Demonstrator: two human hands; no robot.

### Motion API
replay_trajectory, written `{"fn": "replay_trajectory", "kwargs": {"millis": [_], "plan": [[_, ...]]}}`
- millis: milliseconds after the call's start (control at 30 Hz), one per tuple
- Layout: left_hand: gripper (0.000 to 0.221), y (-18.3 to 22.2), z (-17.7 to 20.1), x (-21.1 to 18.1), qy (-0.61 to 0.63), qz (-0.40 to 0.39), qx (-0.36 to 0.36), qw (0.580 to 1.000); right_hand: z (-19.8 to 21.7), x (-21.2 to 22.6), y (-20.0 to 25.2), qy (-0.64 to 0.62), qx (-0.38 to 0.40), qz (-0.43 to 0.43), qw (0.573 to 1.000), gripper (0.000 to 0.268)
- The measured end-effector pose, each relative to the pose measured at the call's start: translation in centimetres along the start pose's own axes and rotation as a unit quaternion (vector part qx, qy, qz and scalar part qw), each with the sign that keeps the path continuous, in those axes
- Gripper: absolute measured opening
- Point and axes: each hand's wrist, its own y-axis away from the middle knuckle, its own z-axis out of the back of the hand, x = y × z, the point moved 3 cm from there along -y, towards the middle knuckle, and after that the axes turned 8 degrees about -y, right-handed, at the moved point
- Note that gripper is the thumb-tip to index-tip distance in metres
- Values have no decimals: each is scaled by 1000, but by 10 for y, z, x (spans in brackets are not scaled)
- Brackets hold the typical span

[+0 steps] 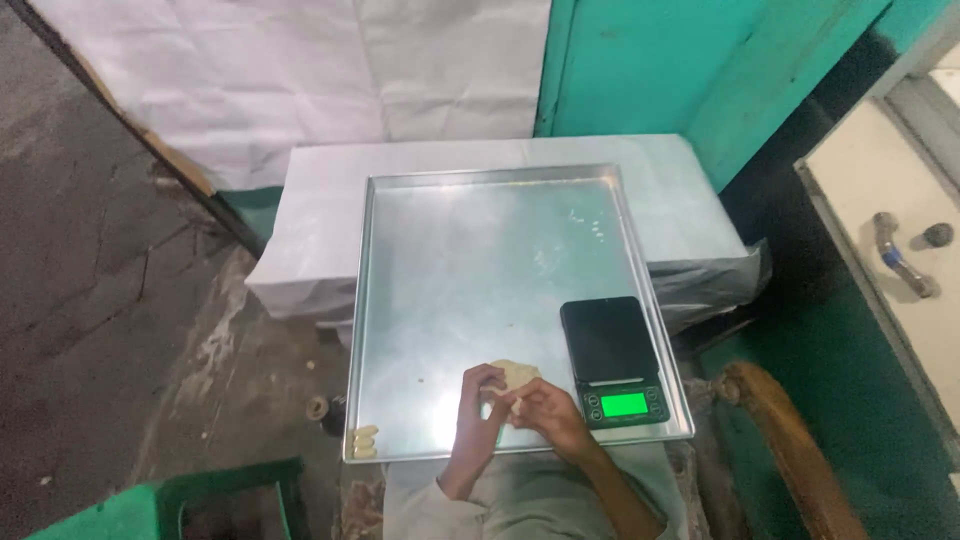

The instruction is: Weighing and adjusting the mass of dough balls on a digital scale before rolling them.

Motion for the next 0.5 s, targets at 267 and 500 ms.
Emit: {"fn": "replay_trajectory", "kwargs": {"millis": [267, 500], "plan": [[24, 1, -2, -15, -77, -35, -9, 996, -15, 9, 4, 143, -54, 24, 988, 44], [30, 0, -16, -3, -125, -230, 55, 964, 46, -22, -12, 217, -77, 105, 967, 22]]}}
